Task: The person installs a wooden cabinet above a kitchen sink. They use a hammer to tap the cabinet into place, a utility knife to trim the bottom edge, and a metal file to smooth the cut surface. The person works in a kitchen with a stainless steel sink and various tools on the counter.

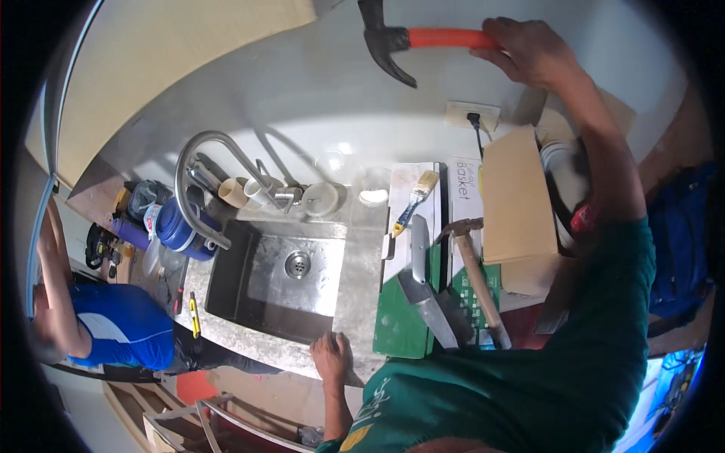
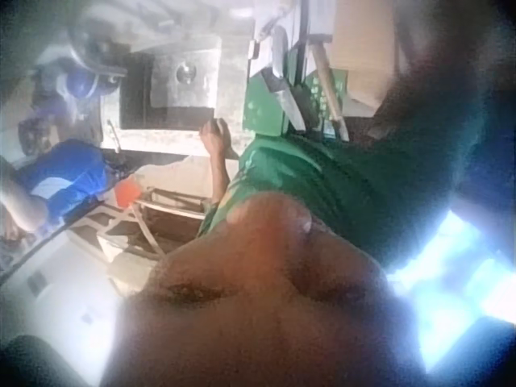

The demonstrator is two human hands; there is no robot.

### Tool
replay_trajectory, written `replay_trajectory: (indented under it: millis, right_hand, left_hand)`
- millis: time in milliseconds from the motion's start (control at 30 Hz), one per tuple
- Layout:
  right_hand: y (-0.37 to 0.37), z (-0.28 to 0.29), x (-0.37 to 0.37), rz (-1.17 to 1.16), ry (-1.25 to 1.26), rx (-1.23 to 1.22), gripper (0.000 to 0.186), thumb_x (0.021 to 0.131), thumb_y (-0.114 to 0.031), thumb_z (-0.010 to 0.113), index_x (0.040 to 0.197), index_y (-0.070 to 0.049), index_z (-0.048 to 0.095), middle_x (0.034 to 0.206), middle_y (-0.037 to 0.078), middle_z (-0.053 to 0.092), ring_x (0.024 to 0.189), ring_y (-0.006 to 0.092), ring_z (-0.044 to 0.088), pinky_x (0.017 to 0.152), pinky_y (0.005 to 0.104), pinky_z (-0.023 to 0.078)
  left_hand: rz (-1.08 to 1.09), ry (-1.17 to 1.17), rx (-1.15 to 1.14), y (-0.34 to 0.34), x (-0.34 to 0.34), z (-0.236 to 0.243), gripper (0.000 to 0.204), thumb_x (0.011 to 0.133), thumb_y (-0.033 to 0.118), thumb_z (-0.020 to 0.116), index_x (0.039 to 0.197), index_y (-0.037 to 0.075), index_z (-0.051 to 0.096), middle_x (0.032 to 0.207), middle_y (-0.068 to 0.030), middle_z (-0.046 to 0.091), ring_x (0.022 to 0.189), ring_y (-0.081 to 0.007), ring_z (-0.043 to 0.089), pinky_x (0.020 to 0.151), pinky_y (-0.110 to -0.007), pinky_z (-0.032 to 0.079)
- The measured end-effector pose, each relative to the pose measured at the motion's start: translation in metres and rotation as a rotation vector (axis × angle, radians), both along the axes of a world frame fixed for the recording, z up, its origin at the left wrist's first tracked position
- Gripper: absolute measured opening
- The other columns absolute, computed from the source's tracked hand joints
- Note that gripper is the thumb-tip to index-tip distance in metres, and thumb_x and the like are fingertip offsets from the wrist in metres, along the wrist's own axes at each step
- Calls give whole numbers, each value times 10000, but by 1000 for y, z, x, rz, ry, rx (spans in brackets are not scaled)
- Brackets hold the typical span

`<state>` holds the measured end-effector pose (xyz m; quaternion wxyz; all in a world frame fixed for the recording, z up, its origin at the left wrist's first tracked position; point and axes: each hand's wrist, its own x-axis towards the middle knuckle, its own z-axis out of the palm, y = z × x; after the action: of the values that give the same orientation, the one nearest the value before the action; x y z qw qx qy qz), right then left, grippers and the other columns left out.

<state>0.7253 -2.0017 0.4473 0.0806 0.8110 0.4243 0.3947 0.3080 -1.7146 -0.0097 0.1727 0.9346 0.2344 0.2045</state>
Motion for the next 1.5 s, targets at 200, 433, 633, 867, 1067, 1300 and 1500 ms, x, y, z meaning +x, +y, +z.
replay_trajectory:
  millis: [200, 433, 633, 867, 1067, 1300, 1500]
  right_hand:
    - [-6, 13, -10, 24, -92, -11, 353, 919, -401, 626, 943, -54, 560, 765, 147, 601, 669, 380, 599, 601, 463, 464]
    - [-7, -1, -15, 200, -62, 4, 353, 901, -405, 642, 942, -61, 573, 777, 160, 602, 698, 394, 593, 604, 464, 460]
    - [-11, 0, -24, 128, -48, 15, 359, 881, -392, 656, 915, -45, 573, 790, 150, 601, 700, 391, 595, 615, 453, 469]
    - [-11, 9, -35, 256, -49, -15, 366, 863, -377, 669, 909, -30, 565, 769, 156, 574, 688, 383, 588, 611, 448, 466]
    - [-16, 3, -50, 183, -56, -52, 341, 857, -409, 671, 962, -93, 598, 790, 139, 621, 719, 352, 632, 642, 447, 493]
    - [-23, 23, -50, 249, -53, -37, 310, 845, -306, 704, 884, -30, 568, 762, 145, 554, 642, 348, 565, 581, 415, 448]
    - [-22, 12, -67, 374, -75, -107, 334, 853, -308, 698, 855, -20, 528, 711, 149, 482, 614, 349, 517, 549, 426, 414]
  left_hand:
    - [-5, 12, 23, 1, -4, 2, 216, 920, 235, 597, 879, 23, 604, 753, -155, 591, 788, -344, 574, 872, -457, 425]
    - [-17, 56, 38, 3, -2, 2, 225, 921, 236, 595, 824, 34, 582, 743, -149, 586, 775, -339, 576, 856, -454, 428]
    - [12, 83, 2, 4, -5, -9, 238, 927, 248, 572, 858, 22, 605, 798, -168, 627, 824, -369, 592, 868, -477, 419]
    - [-9, 45, 22, 0, -3, 6, 233, 936, 253, 573, 834, 44, 593, 743, -155, 586, 783, -348, 572, 848, -455, 424]
    - [8, 44, 7, 0, -3, 4, 227, 929, 249, 581, 831, 45, 593, 746, -153, 584, 781, -349, 569, 843, -463, 420]
    - [-12, 17, 20, 2, -4, 1, 217, 922, 248, 587, 864, 39, 602, 766, -156, 597, 802, -343, 579, 857, -463, 421]
    - [-10, 8, 14, 1, -5, 5, 225, 928, 249, 579, 892, 29, 610, 774, -162, 601, 808, -345, 582, 879, -462, 420]
